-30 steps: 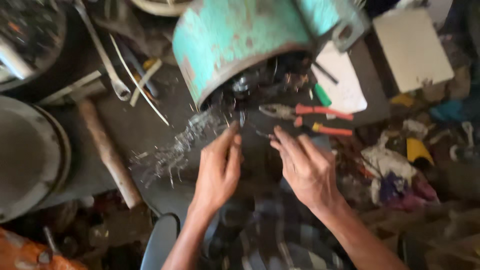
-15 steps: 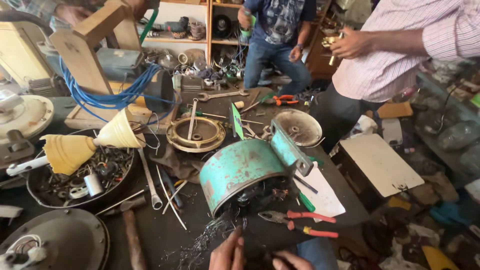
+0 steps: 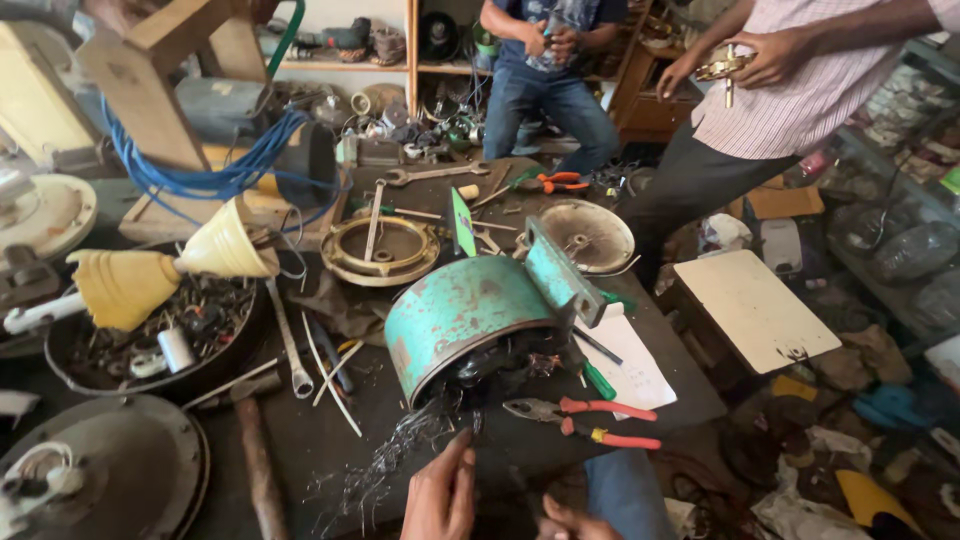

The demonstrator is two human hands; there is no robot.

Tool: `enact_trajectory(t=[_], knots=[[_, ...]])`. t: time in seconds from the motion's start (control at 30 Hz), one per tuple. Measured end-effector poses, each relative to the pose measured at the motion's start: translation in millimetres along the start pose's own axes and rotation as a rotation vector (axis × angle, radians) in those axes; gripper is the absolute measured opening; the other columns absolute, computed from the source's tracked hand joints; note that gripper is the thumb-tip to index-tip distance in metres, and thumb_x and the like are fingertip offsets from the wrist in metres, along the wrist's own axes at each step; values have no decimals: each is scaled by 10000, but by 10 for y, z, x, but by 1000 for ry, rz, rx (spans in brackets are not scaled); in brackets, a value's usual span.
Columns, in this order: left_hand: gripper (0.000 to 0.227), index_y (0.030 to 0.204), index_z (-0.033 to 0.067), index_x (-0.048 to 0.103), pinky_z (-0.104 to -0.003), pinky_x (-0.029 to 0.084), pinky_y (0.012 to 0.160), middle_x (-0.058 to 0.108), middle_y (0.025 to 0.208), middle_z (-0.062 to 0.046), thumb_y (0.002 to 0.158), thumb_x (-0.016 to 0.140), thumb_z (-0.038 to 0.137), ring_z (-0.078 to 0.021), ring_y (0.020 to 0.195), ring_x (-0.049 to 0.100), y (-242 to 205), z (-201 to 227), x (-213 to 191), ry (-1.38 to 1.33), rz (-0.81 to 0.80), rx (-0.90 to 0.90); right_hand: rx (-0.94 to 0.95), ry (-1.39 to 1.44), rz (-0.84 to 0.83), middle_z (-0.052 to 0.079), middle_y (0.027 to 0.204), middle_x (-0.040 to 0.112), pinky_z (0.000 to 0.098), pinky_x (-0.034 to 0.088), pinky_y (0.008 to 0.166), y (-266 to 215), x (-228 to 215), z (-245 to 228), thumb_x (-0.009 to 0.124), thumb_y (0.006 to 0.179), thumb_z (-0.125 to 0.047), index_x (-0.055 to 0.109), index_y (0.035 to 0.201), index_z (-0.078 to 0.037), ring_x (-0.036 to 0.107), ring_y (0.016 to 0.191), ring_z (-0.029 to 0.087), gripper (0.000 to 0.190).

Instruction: The person uses pliers and a screwdriver to pull and cut tangled wires from the interior of a teal cylindrical motor housing. The removed wire fragments accumulate on the workbench as the person continues to extract more strands.

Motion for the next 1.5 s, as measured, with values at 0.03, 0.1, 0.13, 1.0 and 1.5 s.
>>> enact_trajectory(t=[0.03, 0.1, 0.13, 1.0, 1.5], knots=[[345, 1258, 27, 695, -332, 554, 579, 733, 668, -154, 937, 640, 137, -198, 539, 700, 7, -34, 17, -7, -22, -74, 114, 174, -31, 96, 789, 722, 347, 581, 636, 38, 39, 6, 762, 864, -318, 760, 1059, -55, 720, 698, 203, 327], [408, 1316, 71, 698, -339, 557, 556, 711, 602, -163, 923, 632, 159, -201, 505, 702, -34, -132, 81, -26, -63, -231, 135, 231, -42, 93, 791, 722, 345, 579, 639, 31, 52, -133, 771, 857, -335, 755, 1064, -45, 720, 709, 197, 357], [376, 1284, 61, 705, -335, 556, 551, 716, 625, -148, 928, 636, 162, -193, 504, 692, -76, -151, 100, -2, 26, -113, 92, 180, -30, 92, 792, 722, 345, 578, 641, 4, 25, -257, 775, 853, -344, 753, 1066, -40, 720, 714, 194, 372], [418, 1341, -61, 592, -343, 513, 606, 655, 774, -155, 971, 516, 118, -187, 633, 620, 47, 347, -192, -59, -183, -128, 219, -148, -1, -14, 604, 439, 277, 397, 499, -473, -77, -1164, 467, 1068, -390, 552, 766, -74, 414, 538, 104, 446], [385, 1323, -60, 592, -374, 500, 616, 606, 719, -175, 1028, 515, 174, -231, 595, 595, 46, 403, -133, -11, -146, -145, -177, -731, 288, 97, 1177, 666, 354, 547, 802, -23, -556, -2160, 645, 963, -279, 620, 1293, -62, 676, 1027, 195, 395]])
Point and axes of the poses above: each hand's wrist, its own y-axis towards the middle knuckle, its own x-axis out of the palm, z = x × y, the point moved 2 cm from there along y, towards the middle knuckle
